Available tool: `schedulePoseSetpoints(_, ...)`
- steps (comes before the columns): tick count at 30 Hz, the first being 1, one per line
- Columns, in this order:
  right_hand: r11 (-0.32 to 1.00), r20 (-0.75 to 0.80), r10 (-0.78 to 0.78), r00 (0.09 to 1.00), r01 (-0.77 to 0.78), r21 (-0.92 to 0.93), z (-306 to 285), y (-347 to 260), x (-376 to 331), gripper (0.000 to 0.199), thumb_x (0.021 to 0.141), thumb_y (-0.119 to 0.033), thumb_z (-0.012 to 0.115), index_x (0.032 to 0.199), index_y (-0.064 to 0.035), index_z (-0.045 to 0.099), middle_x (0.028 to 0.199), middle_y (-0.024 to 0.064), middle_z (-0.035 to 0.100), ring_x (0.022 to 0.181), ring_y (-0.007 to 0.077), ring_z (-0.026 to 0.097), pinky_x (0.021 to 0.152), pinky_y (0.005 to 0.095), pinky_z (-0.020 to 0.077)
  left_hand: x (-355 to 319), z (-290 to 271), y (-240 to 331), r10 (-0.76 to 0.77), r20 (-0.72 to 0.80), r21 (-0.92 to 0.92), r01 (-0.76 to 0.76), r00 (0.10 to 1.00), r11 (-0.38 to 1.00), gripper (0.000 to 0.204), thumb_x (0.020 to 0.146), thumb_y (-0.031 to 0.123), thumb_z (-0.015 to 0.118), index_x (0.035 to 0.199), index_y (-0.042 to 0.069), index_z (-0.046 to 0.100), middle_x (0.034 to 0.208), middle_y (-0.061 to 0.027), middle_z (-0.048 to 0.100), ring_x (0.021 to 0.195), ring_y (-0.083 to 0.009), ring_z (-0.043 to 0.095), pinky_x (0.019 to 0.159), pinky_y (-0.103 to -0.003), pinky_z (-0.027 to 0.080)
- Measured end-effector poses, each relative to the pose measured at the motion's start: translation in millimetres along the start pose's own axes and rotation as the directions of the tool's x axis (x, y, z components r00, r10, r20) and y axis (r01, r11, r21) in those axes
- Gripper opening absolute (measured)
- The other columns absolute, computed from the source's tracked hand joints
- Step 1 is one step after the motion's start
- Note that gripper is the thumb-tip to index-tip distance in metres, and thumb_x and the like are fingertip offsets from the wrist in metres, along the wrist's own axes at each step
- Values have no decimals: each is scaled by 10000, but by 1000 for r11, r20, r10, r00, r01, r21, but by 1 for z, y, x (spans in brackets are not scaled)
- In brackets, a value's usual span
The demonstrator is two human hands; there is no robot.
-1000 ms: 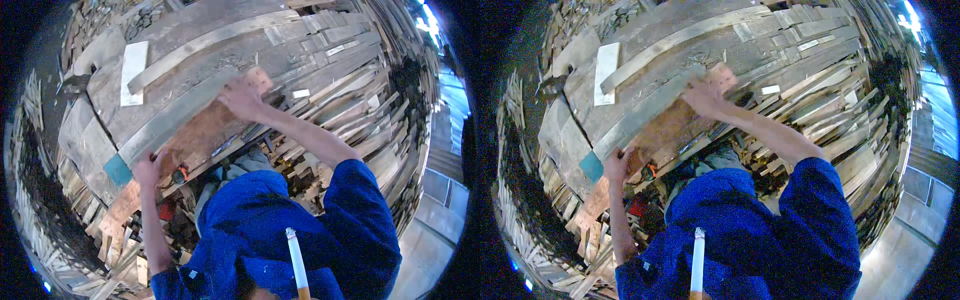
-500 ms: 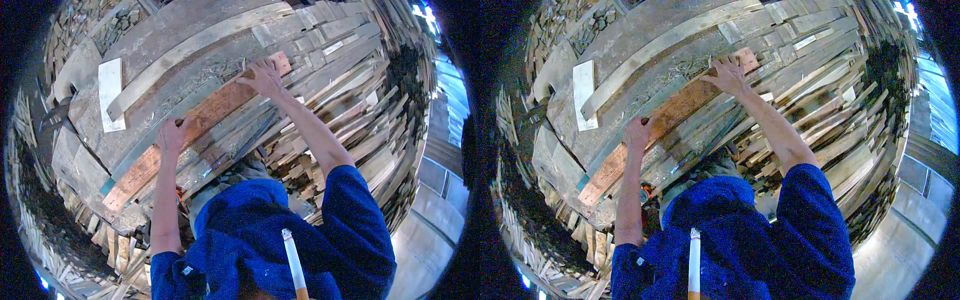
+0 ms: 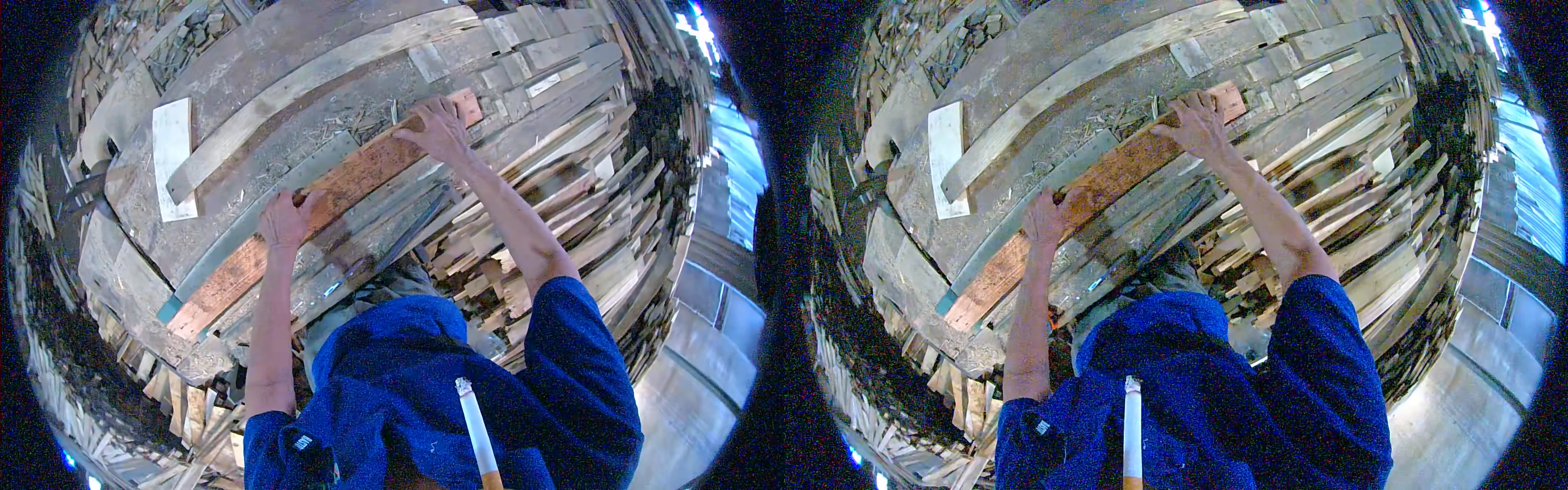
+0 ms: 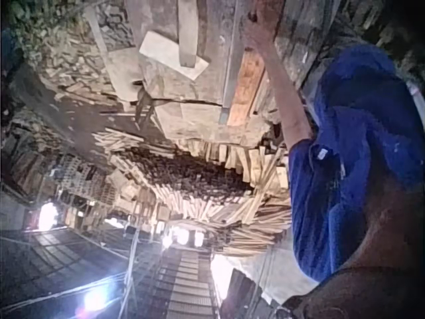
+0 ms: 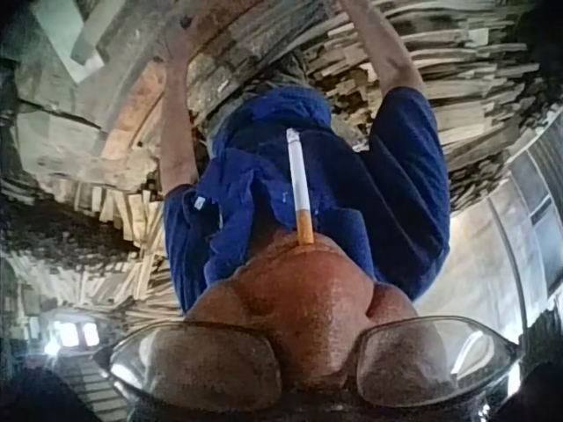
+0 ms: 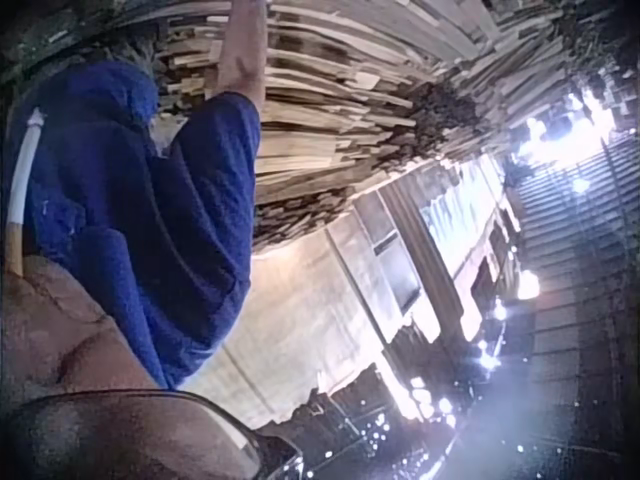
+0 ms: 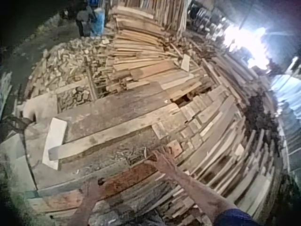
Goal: Picking up individual wood planks from a stack and placing them onto a processing table or workbench.
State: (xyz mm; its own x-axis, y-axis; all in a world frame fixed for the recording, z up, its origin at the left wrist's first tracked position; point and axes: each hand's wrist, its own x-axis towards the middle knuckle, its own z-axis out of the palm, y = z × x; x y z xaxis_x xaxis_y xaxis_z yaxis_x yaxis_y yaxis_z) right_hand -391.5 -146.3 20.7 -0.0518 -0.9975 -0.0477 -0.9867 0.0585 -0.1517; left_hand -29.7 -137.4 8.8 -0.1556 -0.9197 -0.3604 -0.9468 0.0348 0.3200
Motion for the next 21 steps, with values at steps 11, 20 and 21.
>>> schedulePoseSetpoints(11,998,61,53,997,-54,14,12,2,-5,777,806,-693,665,1284,-81,646,1367,183,551,1319,370,440,1112,544,296,0,16,1,-28,54,-67,32,998,997,659,835,710,637,963,66,687,964,-195,714,943,-415,681,803,-517,520)
schedulePoseSetpoints(20,999,96,42,995,-44,20,6,3,2,760,780,-698,686,1241,-93,679,1299,162,599,1301,351,466,1111,537,282,11,10,2,-23,155,-62,33,988,998,701,846,736,598,938,46,683,998,-207,722,993,-403,677,830,-500,524)
schedulePoseSetpoints(21,999,93,50,994,-50,1,6,4,3,762,776,-701,688,1235,-93,682,1286,160,605,1294,349,471,1110,534,281,12,6,4,-19,165,-66,30,986,997,699,847,735,597,938,47,684,999,-205,723,993,-401,678,828,-496,526)
